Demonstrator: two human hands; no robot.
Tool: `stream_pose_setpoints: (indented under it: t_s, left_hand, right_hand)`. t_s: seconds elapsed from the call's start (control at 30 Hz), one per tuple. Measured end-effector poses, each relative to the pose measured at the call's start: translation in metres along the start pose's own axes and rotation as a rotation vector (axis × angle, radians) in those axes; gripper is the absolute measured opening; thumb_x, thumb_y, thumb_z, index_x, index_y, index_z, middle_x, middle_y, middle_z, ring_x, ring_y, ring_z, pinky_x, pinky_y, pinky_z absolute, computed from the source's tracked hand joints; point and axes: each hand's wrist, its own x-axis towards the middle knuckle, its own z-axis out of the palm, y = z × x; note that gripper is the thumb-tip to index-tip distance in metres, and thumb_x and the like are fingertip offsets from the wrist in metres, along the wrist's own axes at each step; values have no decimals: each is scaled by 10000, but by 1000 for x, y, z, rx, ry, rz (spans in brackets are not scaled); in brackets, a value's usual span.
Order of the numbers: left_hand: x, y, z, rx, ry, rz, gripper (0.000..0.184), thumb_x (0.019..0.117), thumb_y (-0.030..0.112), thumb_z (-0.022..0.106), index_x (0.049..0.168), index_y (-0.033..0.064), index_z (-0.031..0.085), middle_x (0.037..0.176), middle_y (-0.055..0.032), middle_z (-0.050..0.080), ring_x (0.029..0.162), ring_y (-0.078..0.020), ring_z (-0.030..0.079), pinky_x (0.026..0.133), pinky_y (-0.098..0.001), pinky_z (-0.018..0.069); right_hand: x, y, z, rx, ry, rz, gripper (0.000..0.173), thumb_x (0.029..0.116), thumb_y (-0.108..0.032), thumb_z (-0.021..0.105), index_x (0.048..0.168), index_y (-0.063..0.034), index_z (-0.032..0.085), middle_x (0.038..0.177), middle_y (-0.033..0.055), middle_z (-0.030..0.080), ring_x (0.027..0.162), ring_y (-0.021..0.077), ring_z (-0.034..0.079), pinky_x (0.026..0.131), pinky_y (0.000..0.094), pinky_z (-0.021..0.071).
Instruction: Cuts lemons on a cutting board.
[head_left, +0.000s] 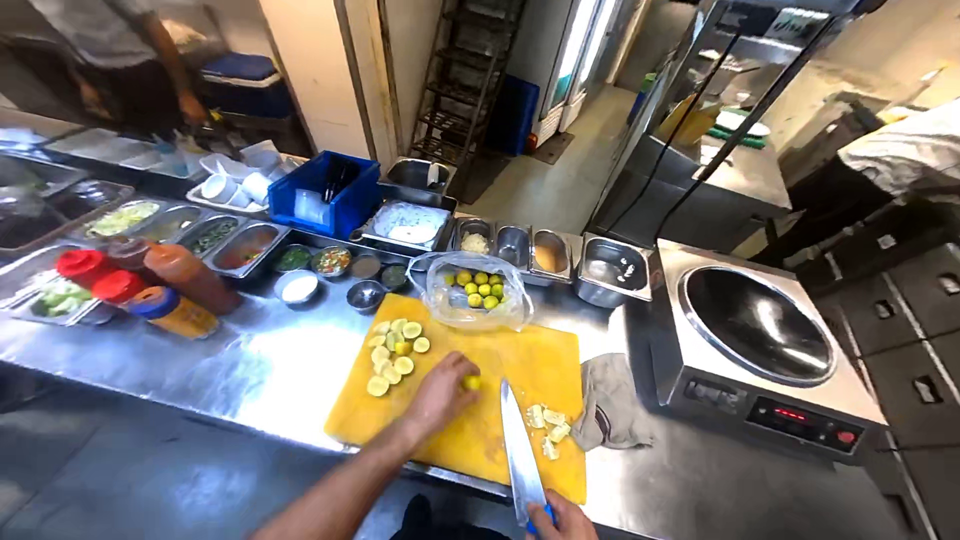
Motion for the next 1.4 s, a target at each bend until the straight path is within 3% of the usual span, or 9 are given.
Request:
stream_pose_setpoints:
  t_s: [0.13, 0.27, 0.37, 0.47, 0.53, 0.67, 0.87, 1.13, 1.4]
  left_hand:
    - [-50, -37, 51, 5, 145, 125, 301, 967, 329, 697, 1223, 179, 752, 1225, -115, 651, 1181, -254, 604, 1066, -458, 479]
    - [-58, -50, 60, -39, 241, 259, 281, 1012, 239, 609, 1247, 171, 748, 1217, -76, 639, 1202, -198, 576, 1077, -397, 471]
    - [-56, -49, 56, -208, 230, 158, 406, 961, 224, 694, 1342, 91, 649, 1241, -73, 681, 1164, -167, 646, 1051, -389, 524]
    - [-55, -48, 52, -310, 198, 78, 352, 914, 233, 759, 1198, 44, 674, 1171, -75, 704, 1091, -156, 688, 1006, -362, 567]
    - [-55, -49, 49, -297, 176, 90, 282, 917, 243, 756, 1120, 50, 731, 1207, -71, 707, 1144, -157, 665, 1043, -363, 533]
    - [-52, -50, 45, -315, 124, 88, 271, 921, 222, 757, 1150, 80, 737, 1203, -50, 704, 1120, -138, 667, 1028, -344, 541]
    - [-48, -54, 41, -273, 129, 218, 189, 936, 197, 739, 1105, 119, 771, 1220, -16, 707, 1191, -108, 640, 1057, -335, 524]
    - [-44, -57, 38, -204, 101, 268, 203, 964, 235, 709, 1123, 123, 767, 1226, -38, 691, 1199, -146, 625, 1060, -356, 509]
    - [-42, -60, 38, -175, 112, 327, 174, 961, 158, 702, 1105, 80, 758, 1196, -69, 704, 1193, -185, 634, 1077, -378, 493]
  right_hand:
    - [7, -4, -2, -87, -63, 49, 248, 1004, -269, 594, 1068, -54, 698, 786, 73, 741, 605, 204, 711, 609, 412, 618]
    - [7, -14, 0, -100, -165, 81, 353, 1011, -198, 550, 1350, -102, 527, 838, 73, 725, 568, 192, 690, 541, 366, 605]
    - [8, -28, 1, -276, -169, 73, 434, 1027, -216, 506, 1444, -124, 430, 833, 92, 696, 606, 213, 700, 584, 395, 612]
    - [2, -47, 14, -483, -71, 28, 442, 1046, -274, 485, 1468, -143, 459, 923, 147, 703, 801, 305, 719, 739, 497, 587]
    - [-2, -63, 26, -560, -38, 16, 431, 1053, -286, 470, 1462, -150, 468, 952, 164, 703, 896, 347, 713, 791, 532, 567]
    - [0, -78, 46, -595, -4, 28, 411, 1063, -294, 443, 1453, -166, 468, 914, 142, 703, 871, 336, 717, 765, 522, 571]
    - [3, -91, 61, -612, 34, 47, 413, 1063, -287, 434, 1452, -157, 474, 896, 136, 705, 858, 330, 720, 761, 512, 573]
    - [25, -108, 75, -645, 114, 40, 395, 1076, -284, 408, 1434, -128, 468, 886, 121, 701, 845, 310, 724, 750, 485, 582]
    - [69, -147, 75, -688, 236, -42, 270, 1080, -269, 446, 1278, -107, 532, 843, 113, 688, 841, 300, 724, 747, 474, 577]
